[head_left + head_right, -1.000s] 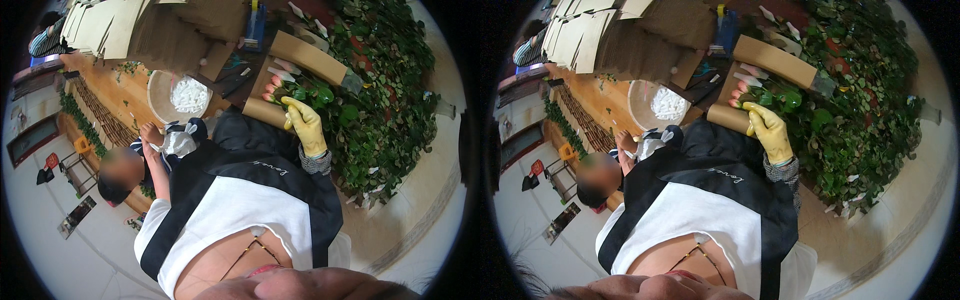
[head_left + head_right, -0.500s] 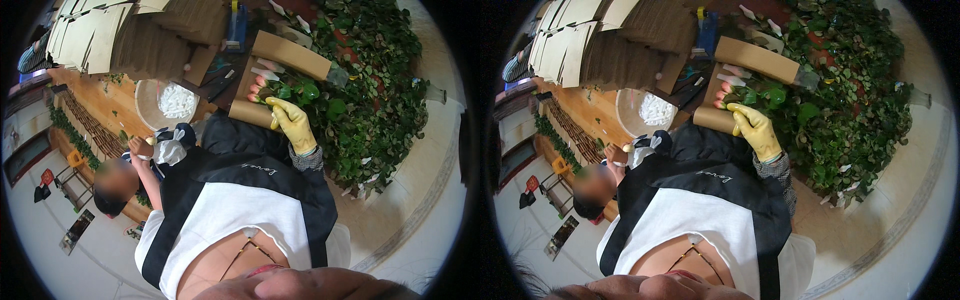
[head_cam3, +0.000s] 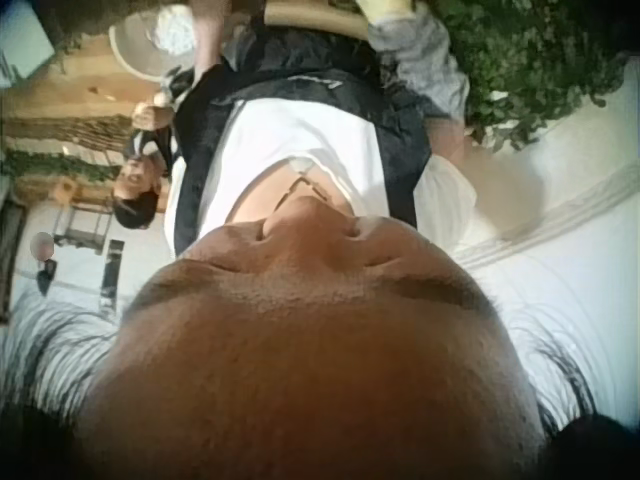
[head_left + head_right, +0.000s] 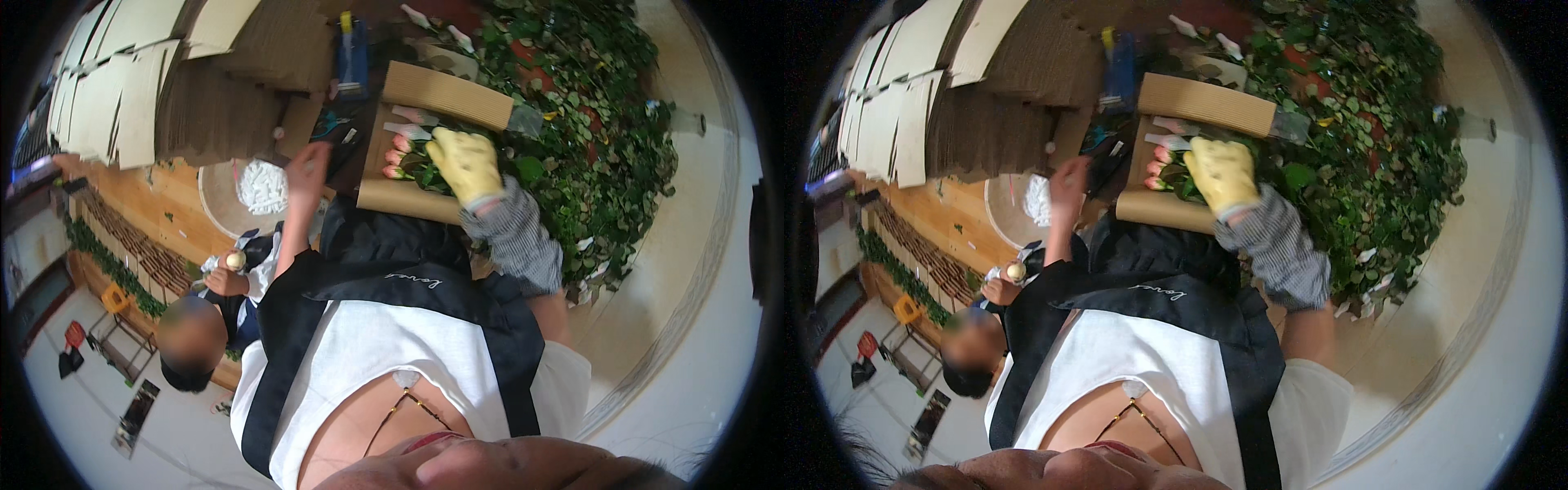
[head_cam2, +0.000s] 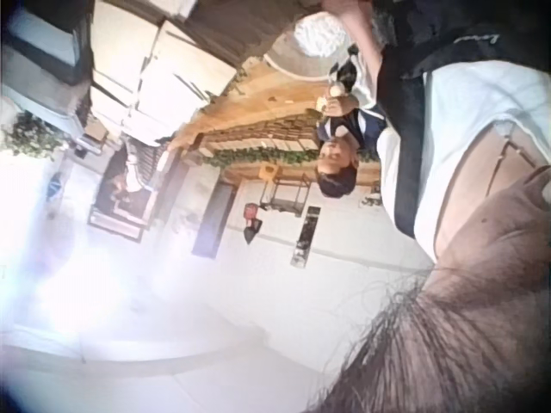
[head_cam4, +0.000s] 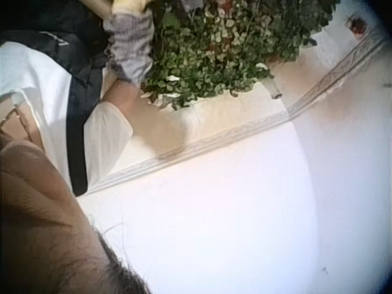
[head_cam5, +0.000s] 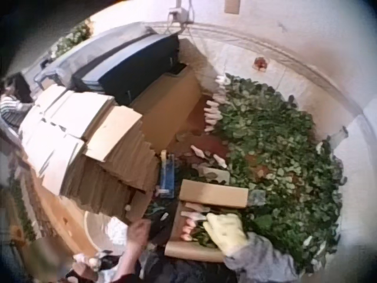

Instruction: The person arranges pink roses and green leaves into a cardboard box with a clear plastic cover. They place the flowers and leaves into the box, close the lid, and use a stapler to secure it. The person then moves the completed box aside and begins the process again with a new box.

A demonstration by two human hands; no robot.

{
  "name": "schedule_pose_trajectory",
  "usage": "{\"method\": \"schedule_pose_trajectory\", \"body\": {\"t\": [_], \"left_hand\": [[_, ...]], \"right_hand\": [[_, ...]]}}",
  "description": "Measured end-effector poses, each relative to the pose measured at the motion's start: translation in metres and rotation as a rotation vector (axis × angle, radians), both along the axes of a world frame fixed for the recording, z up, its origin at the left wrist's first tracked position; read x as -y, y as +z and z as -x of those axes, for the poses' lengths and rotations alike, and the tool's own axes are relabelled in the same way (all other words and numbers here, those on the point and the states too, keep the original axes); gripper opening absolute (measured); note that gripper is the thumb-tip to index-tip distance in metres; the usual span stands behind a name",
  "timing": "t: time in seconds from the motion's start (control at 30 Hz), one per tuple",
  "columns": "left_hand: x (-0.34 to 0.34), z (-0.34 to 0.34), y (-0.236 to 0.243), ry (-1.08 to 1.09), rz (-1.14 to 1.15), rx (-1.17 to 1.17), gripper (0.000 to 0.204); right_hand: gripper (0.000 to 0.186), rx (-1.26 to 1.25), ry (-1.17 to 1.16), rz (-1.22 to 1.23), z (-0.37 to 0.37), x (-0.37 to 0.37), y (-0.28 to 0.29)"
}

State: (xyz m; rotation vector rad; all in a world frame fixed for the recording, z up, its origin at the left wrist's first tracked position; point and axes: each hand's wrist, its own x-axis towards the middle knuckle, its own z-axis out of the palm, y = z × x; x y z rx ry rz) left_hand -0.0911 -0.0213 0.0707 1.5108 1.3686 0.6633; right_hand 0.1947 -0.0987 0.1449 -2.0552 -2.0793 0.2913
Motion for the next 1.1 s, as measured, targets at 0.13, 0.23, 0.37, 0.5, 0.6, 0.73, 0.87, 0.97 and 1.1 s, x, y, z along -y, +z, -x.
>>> {"method": "schedule_pose_trajectory", "body": {"t": [0.13, 0.23, 0.37, 0.5, 0.6, 0.73, 0.87, 0.97, 1.1], "left_hand": [[-0.035, -0.088, -0.029, -0.403, 0.055, -0.140, 0.036], [-0.046, -0.102, -0.019, -0.520, 0.005, -0.224, 0.039], [-0.039, -0.095, -0.051, -0.342, -0.205, -0.005, 0.024], [-0.050, -0.066, -0.037, 0.011, 0.167, 0.232, 0.020], [-0.035, -0.050, -0.032, -0.305, 0.005, 0.325, 0.023], [-0.047, -0.068, -0.036, -0.467, 0.177, 0.083, 0.021], [-0.045, -0.115, -0.029, -0.411, 0.042, -0.182, 0.035], [-0.041, -0.123, -0.033, -0.333, -0.010, -0.118, 0.035], [-0.033, -0.111, -0.036, -0.149, 0.051, 0.096, 0.033]], "right_hand": [[0.021, 0.180, 0.016, 0.060, 0.000, -0.018, -0.076], [0.021, 0.169, 0.000, 0.201, -0.002, -0.020, -0.073], [0.017, 0.047, -0.036, 0.151, -0.005, -0.014, -0.077], [0.015, -0.021, -0.006, 0.013, -0.013, -0.010, -0.073], [0.015, -0.225, -0.028, -0.121, -0.022, -0.007, -0.047], [0.018, -0.035, -0.226, -0.006, -0.012, -0.008, -0.037], [0.019, 0.044, -0.178, 0.059, -0.005, -0.026, -0.052], [0.017, 0.043, -0.169, 0.020, -0.004, -0.029, -0.051], [0.014, 0.139, -0.212, 0.021, -0.005, -0.028, -0.066]]}}
